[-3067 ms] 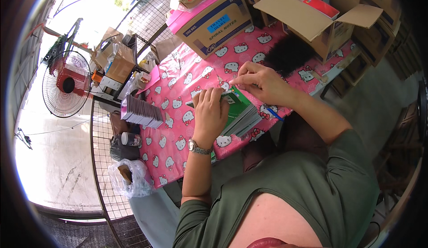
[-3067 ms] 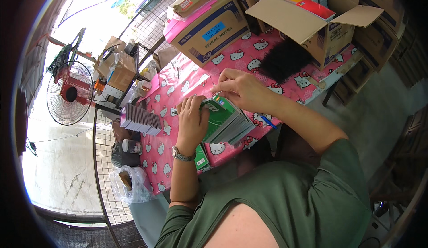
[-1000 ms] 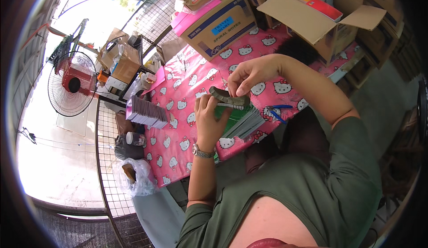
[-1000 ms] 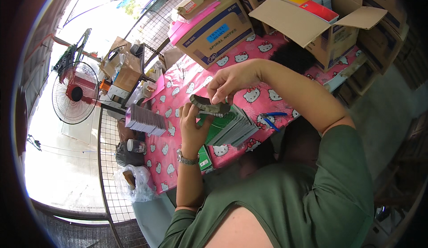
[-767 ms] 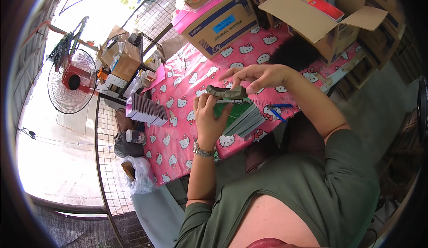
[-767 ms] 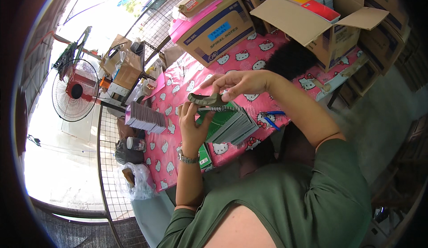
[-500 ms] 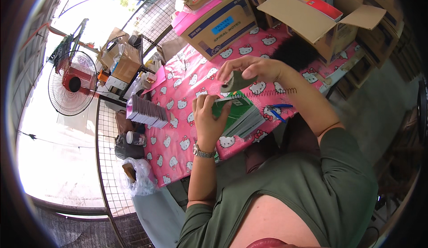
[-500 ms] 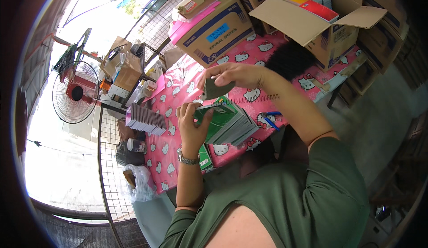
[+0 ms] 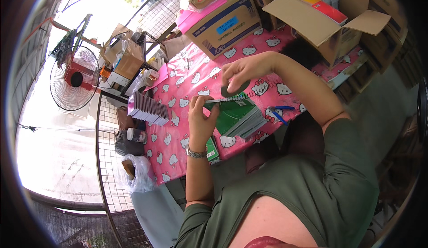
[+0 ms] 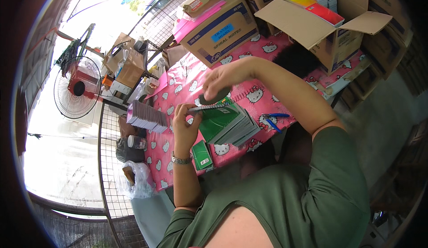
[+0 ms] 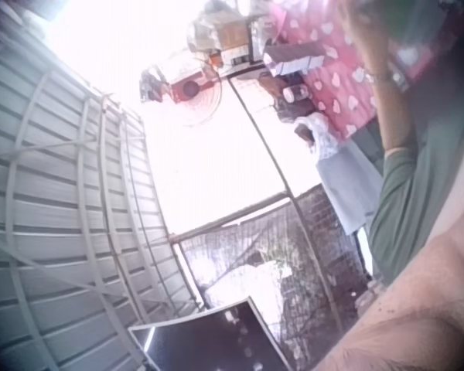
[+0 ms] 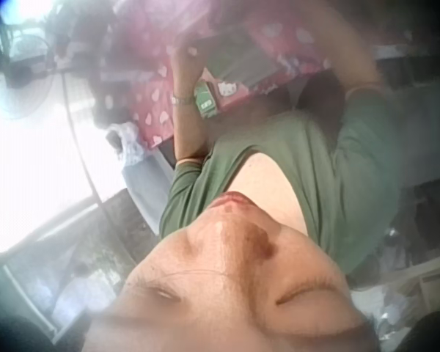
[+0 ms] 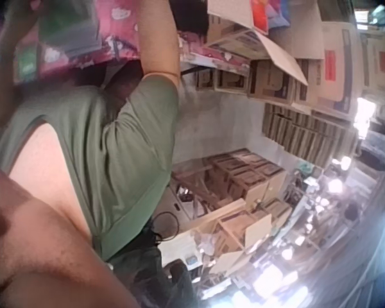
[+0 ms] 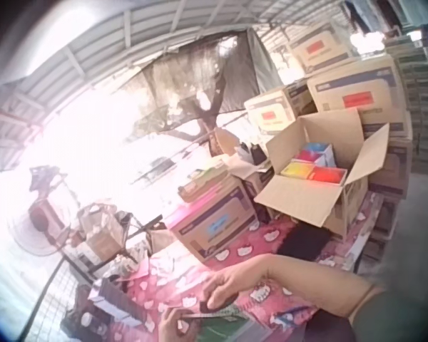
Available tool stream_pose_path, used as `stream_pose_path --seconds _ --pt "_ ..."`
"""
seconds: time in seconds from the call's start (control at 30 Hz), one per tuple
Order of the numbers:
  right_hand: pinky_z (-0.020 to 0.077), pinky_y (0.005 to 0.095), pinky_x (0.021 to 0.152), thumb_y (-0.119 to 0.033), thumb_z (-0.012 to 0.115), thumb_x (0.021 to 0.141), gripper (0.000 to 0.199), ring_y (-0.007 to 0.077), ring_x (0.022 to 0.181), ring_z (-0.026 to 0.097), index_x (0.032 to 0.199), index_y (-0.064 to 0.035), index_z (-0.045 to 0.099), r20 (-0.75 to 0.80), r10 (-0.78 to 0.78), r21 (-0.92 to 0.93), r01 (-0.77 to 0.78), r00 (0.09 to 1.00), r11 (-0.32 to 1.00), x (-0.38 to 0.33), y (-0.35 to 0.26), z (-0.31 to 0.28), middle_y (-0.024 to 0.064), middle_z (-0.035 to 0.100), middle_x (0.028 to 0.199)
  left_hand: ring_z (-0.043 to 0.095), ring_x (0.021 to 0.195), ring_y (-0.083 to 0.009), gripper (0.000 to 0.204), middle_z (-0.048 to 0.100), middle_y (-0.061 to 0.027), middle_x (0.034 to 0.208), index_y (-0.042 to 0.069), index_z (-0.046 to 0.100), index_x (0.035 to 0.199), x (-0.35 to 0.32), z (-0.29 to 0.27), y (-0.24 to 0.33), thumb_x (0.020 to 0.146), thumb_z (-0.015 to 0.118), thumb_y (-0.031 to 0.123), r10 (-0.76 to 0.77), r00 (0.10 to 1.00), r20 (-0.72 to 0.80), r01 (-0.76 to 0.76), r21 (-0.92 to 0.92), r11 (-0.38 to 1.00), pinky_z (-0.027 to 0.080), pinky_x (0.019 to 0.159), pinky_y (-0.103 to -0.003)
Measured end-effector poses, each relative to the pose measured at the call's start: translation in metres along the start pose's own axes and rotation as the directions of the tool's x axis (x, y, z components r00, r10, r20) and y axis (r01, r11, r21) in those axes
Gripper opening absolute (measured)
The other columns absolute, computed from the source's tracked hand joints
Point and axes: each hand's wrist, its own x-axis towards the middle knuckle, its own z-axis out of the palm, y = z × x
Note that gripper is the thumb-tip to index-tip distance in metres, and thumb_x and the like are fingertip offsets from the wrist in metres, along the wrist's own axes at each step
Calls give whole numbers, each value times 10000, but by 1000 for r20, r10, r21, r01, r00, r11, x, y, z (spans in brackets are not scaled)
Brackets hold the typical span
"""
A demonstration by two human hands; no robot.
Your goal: The person assembles notebooks by hand on a table, inserting wire coils into the punched edges of small green books.
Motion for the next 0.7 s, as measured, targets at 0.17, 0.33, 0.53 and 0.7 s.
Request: stream_pose_path --seconds 0.17,0.33,0.53,0.7 --pt "438 277 796 -402 687 887 388 125 888 547 1051 -50 685 -39 67 -69 -70 997 995 12 4 -3 23 566 991 601 768 -172 196 614 -80 957 -5 639 990 -2 -2 8 819 727 27 -177 981 85 186 -110 976 481 667 -291" --pt "400 249 647 -429 687 892 346 73 740 515 927 -86 664 4 -37 187 35 999 982 14 -7 4 -33 555 804 578 726 -129 228 622 -74 950 -18 628 1024 -3 -5 2 826 733 19 -96 989 114 114 -169 979 479 648 -260" --pt "392 239 627 -415 678 898 340 58 728 507 903 -80 623 26 -73 479 52 997 876 17 -10 10 -49 541 789 567 730 -101 247 630 -46 904 -5 620 1043 5 -6 0 829 739 20 -80 987 140 108 -207 972 472 661 -248" --pt "403 253 664 -390 694 896 334 78 778 520 896 -63 628 16 -6 43 5 1000 999 24 -1 -1 -24 543 826 589 694 -122 245 633 -64 935 10 625 1021 6 -3 -5 815 753 41 -125 981 146 156 -222 963 479 594 -249"
